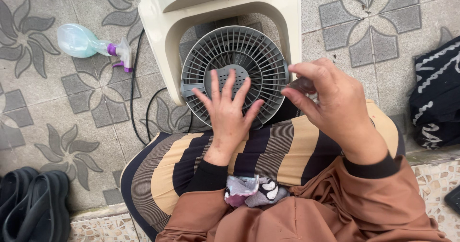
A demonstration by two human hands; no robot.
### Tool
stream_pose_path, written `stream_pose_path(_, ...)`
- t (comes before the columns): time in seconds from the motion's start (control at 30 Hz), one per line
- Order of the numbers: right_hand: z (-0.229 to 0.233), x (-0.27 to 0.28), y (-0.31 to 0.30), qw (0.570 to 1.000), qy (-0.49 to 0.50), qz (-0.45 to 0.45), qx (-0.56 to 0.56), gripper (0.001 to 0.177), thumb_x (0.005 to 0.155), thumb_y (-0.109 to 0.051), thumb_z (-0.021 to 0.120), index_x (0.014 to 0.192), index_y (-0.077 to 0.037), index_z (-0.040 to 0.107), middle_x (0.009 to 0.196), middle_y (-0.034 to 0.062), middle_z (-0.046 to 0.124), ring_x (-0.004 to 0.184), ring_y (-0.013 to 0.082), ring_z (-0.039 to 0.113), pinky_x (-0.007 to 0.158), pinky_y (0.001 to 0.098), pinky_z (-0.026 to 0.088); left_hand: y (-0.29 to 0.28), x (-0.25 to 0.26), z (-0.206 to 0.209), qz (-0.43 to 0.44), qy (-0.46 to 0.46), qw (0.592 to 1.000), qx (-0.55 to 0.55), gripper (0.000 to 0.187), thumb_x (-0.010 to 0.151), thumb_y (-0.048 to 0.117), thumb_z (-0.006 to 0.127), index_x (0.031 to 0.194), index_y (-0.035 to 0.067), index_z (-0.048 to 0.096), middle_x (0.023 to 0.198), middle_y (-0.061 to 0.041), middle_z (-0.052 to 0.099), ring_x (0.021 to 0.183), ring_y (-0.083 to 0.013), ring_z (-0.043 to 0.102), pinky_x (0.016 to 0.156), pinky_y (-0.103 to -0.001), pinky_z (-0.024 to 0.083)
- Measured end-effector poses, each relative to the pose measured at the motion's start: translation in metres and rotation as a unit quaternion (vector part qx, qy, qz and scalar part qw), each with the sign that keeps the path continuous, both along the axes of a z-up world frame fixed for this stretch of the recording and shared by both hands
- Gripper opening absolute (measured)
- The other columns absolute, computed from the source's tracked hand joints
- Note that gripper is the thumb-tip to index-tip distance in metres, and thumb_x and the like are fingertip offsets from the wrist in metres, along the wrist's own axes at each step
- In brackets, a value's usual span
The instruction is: The person sits on the floor and uses a screwdriver to tighten screws on the front grill of a portable air cooler. They repeatedly adjust the grill and use the tool to secure it to the main body.
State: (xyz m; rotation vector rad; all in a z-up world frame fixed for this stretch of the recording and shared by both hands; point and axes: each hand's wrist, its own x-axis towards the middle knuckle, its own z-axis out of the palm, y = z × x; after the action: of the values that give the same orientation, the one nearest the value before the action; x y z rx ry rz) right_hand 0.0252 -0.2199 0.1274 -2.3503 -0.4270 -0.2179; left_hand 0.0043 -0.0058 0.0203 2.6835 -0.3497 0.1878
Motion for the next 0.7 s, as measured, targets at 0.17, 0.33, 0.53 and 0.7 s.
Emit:
stream_pose_path(0.17,0.030,-0.004,-0.012,0.988,0.131,0.071,0.033,0.044,0.091,-0.005,0.072,0.133,-0.002,0.058,0.111,0.0110,0.063,0.087,0.0217,0.075,0.072,0.0312,0.059,-0.023,0.005,0.023,-0.101,0.037,0.947,-0.302,0.061,0.080,0.027,0.091,0.132,0.010,0.064,0.137,-0.009,0.064,0.133,-0.0295,0.058,0.115,-0.042,0.048)
stream_pose_path(0.33,0.033,-0.008,-0.013,0.990,0.131,0.039,0.028,0.033,0.085,-0.011,0.078,0.114,-0.003,0.063,0.096,0.0077,0.068,0.077,0.0200,0.073,0.066,0.0300,0.059,-0.040,0.018,0.024,-0.152,0.085,0.893,-0.414,0.051,0.079,0.012,0.089,0.122,0.007,0.063,0.124,-0.008,0.065,0.120,-0.0267,0.067,0.104,-0.035,0.057)
stream_pose_path(0.53,0.020,-0.005,-0.015,0.988,0.083,-0.003,-0.130,0.035,0.081,-0.026,0.089,0.089,-0.005,0.062,0.078,0.0101,0.067,0.070,0.0287,0.069,0.060,0.0378,0.054,-0.041,0.024,0.021,-0.168,0.137,0.885,-0.412,0.042,0.077,0.002,0.084,0.114,0.006,0.065,0.112,-0.007,0.070,0.105,-0.0230,0.072,0.093,-0.032,0.060)
stream_pose_path(0.7,0.007,-0.006,-0.017,0.992,0.084,-0.020,-0.089,0.037,0.084,-0.023,0.088,0.099,-0.002,0.061,0.086,0.0144,0.068,0.075,0.0330,0.069,0.062,0.0394,0.054,-0.048,0.026,0.016,-0.159,0.174,0.863,-0.447,0.034,0.086,0.003,0.083,0.117,0.004,0.068,0.112,-0.006,0.072,0.101,-0.0176,0.075,0.088,-0.029,0.062)
